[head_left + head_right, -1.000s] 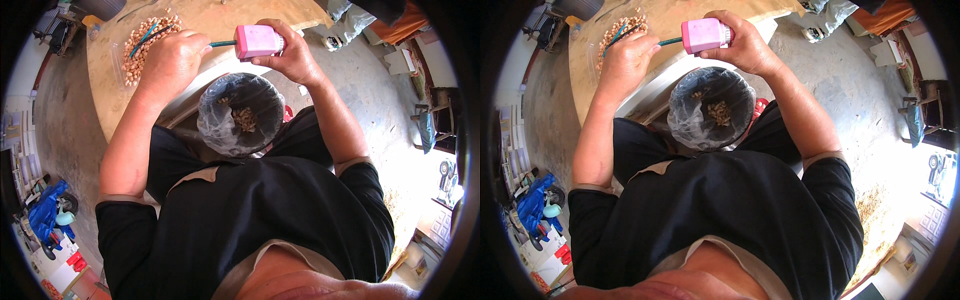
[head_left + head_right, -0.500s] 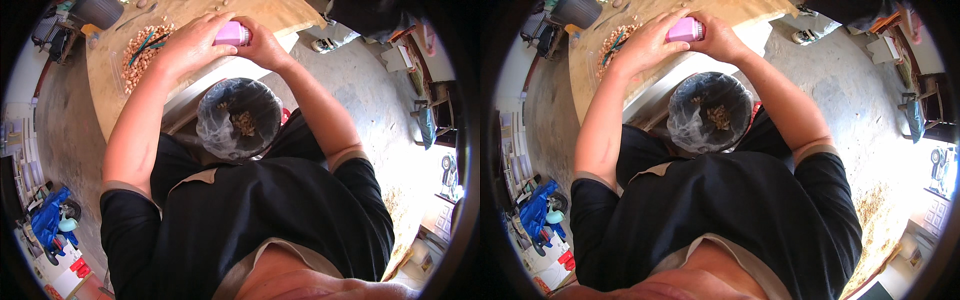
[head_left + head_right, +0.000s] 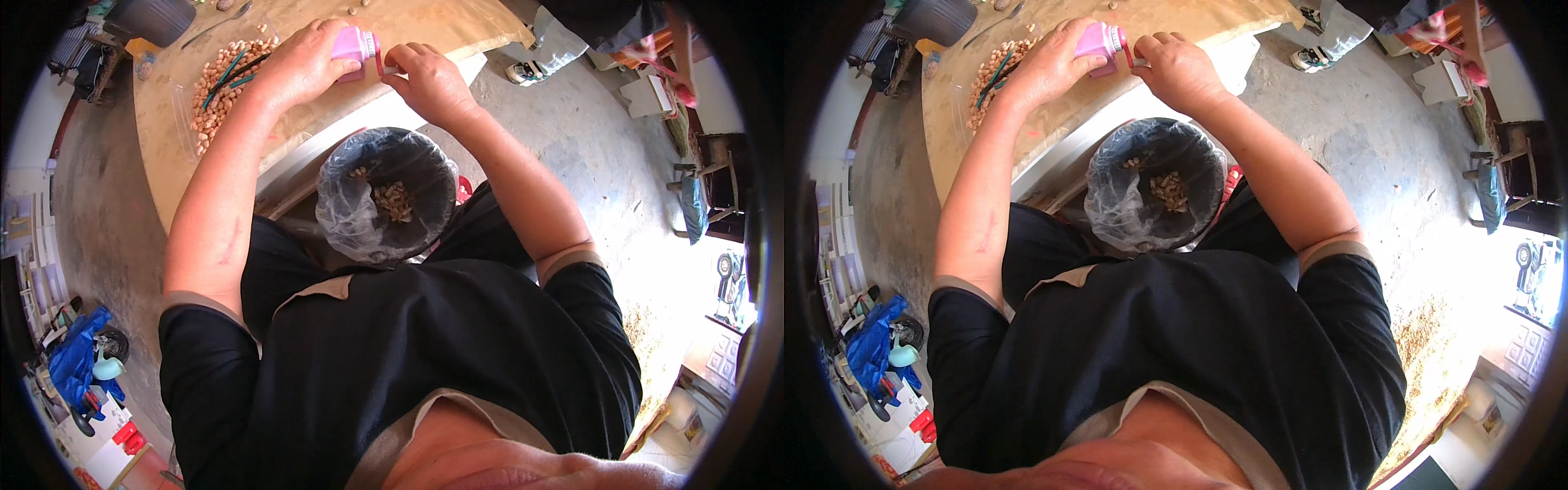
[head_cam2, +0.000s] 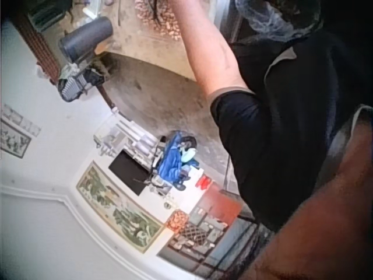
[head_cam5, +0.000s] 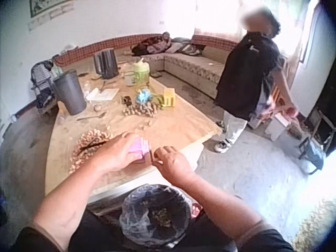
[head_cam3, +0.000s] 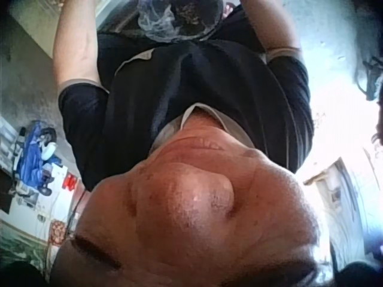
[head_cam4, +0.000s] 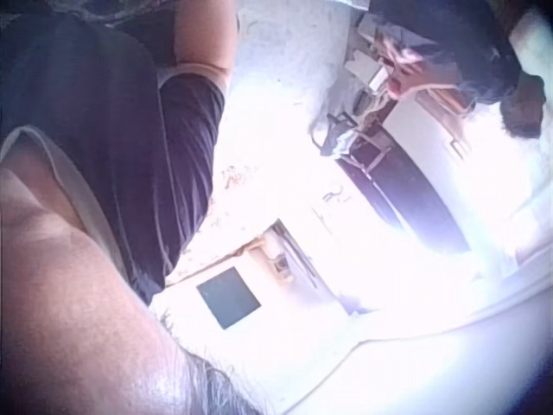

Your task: The person uses a pink handheld pencil sharpener to sharpen a blue pencil. They repeatedly insert the pencil, rotate the sharpener, and remove the pencil to check the tip. Shavings fall into a plastic bag below.

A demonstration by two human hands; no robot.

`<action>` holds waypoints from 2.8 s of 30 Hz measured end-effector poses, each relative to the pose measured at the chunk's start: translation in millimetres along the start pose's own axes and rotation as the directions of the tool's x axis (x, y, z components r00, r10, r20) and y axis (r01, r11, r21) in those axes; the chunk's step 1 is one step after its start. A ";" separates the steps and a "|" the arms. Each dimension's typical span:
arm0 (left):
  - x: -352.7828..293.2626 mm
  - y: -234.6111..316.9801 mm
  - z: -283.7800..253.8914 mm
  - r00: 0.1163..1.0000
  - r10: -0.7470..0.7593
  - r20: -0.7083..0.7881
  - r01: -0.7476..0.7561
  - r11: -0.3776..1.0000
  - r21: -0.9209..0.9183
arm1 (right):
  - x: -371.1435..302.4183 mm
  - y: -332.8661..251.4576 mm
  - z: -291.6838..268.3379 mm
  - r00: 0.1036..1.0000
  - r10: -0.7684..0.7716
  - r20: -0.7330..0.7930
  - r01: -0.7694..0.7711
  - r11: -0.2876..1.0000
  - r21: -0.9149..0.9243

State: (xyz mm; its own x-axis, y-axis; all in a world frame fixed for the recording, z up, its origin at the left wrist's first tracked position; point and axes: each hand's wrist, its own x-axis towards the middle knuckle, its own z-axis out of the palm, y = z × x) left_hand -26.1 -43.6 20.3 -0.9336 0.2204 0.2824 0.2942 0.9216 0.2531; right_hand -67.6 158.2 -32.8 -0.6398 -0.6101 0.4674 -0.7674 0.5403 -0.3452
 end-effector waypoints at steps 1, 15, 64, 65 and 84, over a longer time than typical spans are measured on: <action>0.5 1.5 -0.2 1.000 -0.001 0.003 0.001 1.000 -0.018 | 0.1 0.2 0.7 1.000 0.003 0.002 -0.003 1.000 -0.014; 1.6 10.9 0.8 0.998 0.019 0.054 -0.022 0.999 0.045 | -4.8 -30.3 -38.0 0.991 0.120 0.063 -0.133 0.952 0.277; 0.4 1.9 3.3 0.994 0.102 0.029 -0.101 0.994 -0.037 | 28.3 9.9 -9.8 0.978 -0.079 -0.196 -0.011 0.907 -0.422; -0.3 3.2 1.4 0.995 0.091 0.047 -0.089 0.995 -0.041 | 27.1 9.6 -5.1 0.988 -0.036 -0.151 -0.036 0.892 -0.450; 0.0 3.0 2.3 0.995 0.063 0.077 -0.060 0.997 -0.044 | 31.1 13.0 -7.3 0.944 -0.146 -0.296 0.045 0.945 -0.324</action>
State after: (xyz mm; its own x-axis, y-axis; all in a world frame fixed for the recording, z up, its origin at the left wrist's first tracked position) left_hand -25.6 -40.1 18.9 -0.9262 0.3017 0.2261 0.3580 0.8920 0.2762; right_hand -97.1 150.5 -16.8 -0.4796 -0.4835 0.7323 -0.7402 0.6711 -0.0417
